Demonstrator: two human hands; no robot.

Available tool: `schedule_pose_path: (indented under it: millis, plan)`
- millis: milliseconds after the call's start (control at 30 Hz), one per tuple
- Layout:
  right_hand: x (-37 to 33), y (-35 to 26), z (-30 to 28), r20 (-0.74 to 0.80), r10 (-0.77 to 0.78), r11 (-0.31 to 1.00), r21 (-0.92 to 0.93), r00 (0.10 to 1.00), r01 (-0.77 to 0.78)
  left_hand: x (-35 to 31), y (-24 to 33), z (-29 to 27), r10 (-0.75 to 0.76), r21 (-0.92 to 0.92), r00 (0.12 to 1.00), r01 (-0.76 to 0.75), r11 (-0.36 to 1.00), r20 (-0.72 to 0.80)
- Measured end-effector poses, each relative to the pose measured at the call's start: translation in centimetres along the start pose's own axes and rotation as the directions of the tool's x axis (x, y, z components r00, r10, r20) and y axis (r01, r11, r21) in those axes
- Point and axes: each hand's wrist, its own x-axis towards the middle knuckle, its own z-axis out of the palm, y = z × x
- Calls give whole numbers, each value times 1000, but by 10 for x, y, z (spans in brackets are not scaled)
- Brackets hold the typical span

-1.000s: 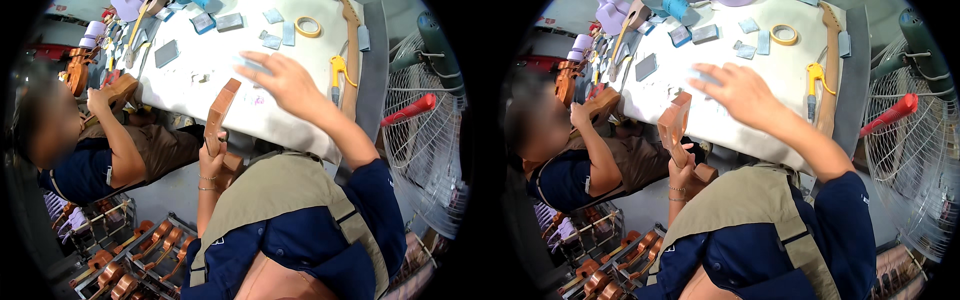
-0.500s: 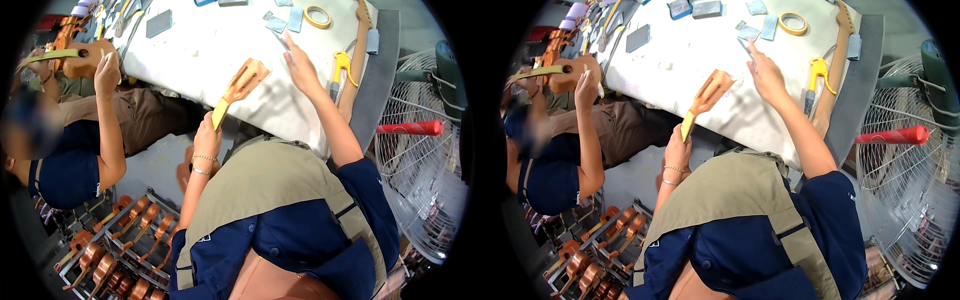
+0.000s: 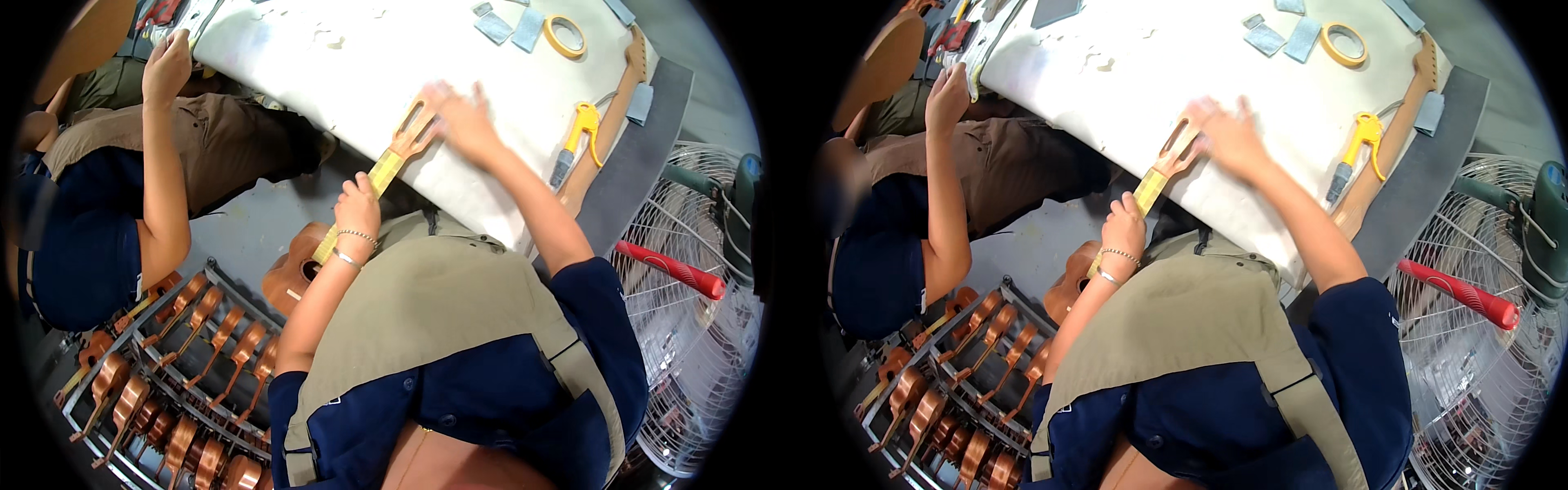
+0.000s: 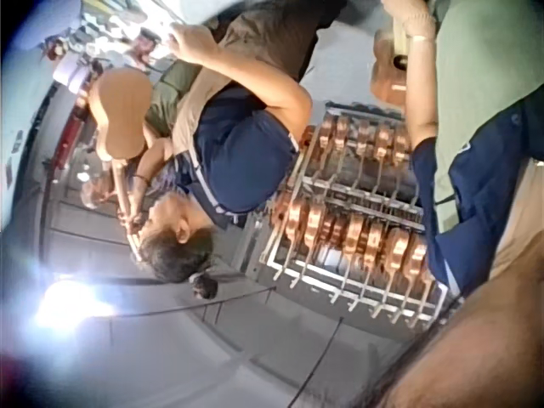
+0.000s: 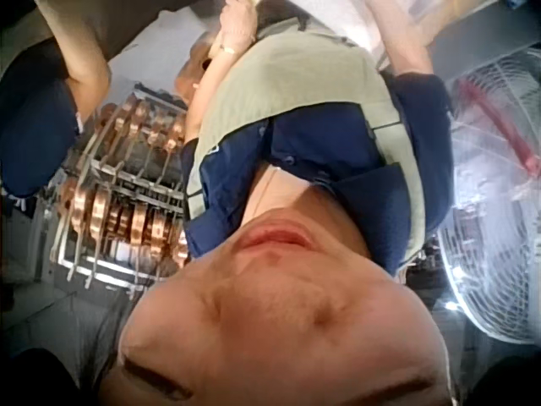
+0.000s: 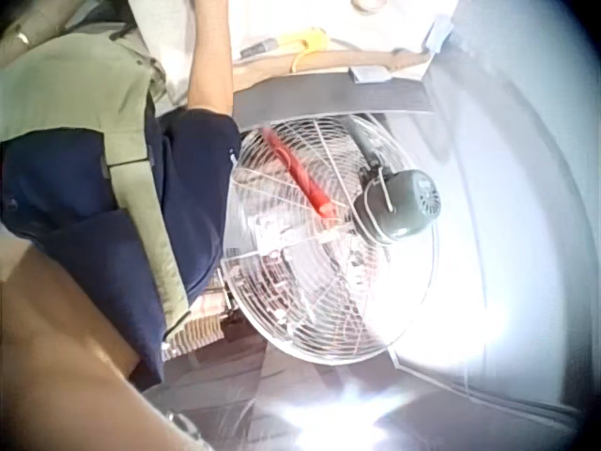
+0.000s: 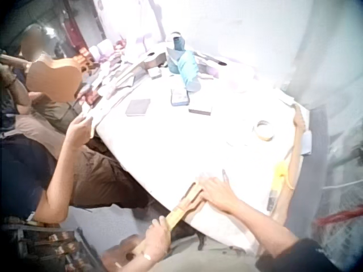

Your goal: The person sands the body and neck of a wooden guitar using sandpaper. The person repeatedly picks up unfinished guitar bodies from a rack, sands them on a workbench, and returns them to the rack.

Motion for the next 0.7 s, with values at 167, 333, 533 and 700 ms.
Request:
schedule_pose_path:
  millis: [167,333,533,700]
  plan:
    - [-16,-57,15,-16,-381,918,113,924,380,-2,-3,3,-10,68,1000,10,998,9]
    - [20,0,20,-285,-186,970,-207,940,129,-2,-9,3,-6,-17,999,7,1000,49]
    - [-28,-36,20,-28,-269,959,82,963,271,-3,-10,5,-16,31,1000,17,999,-11]
    - [-24,-23,21,-11,96,995,-28,995,-96,0,-6,4,-27,-56,997,31,998,68]
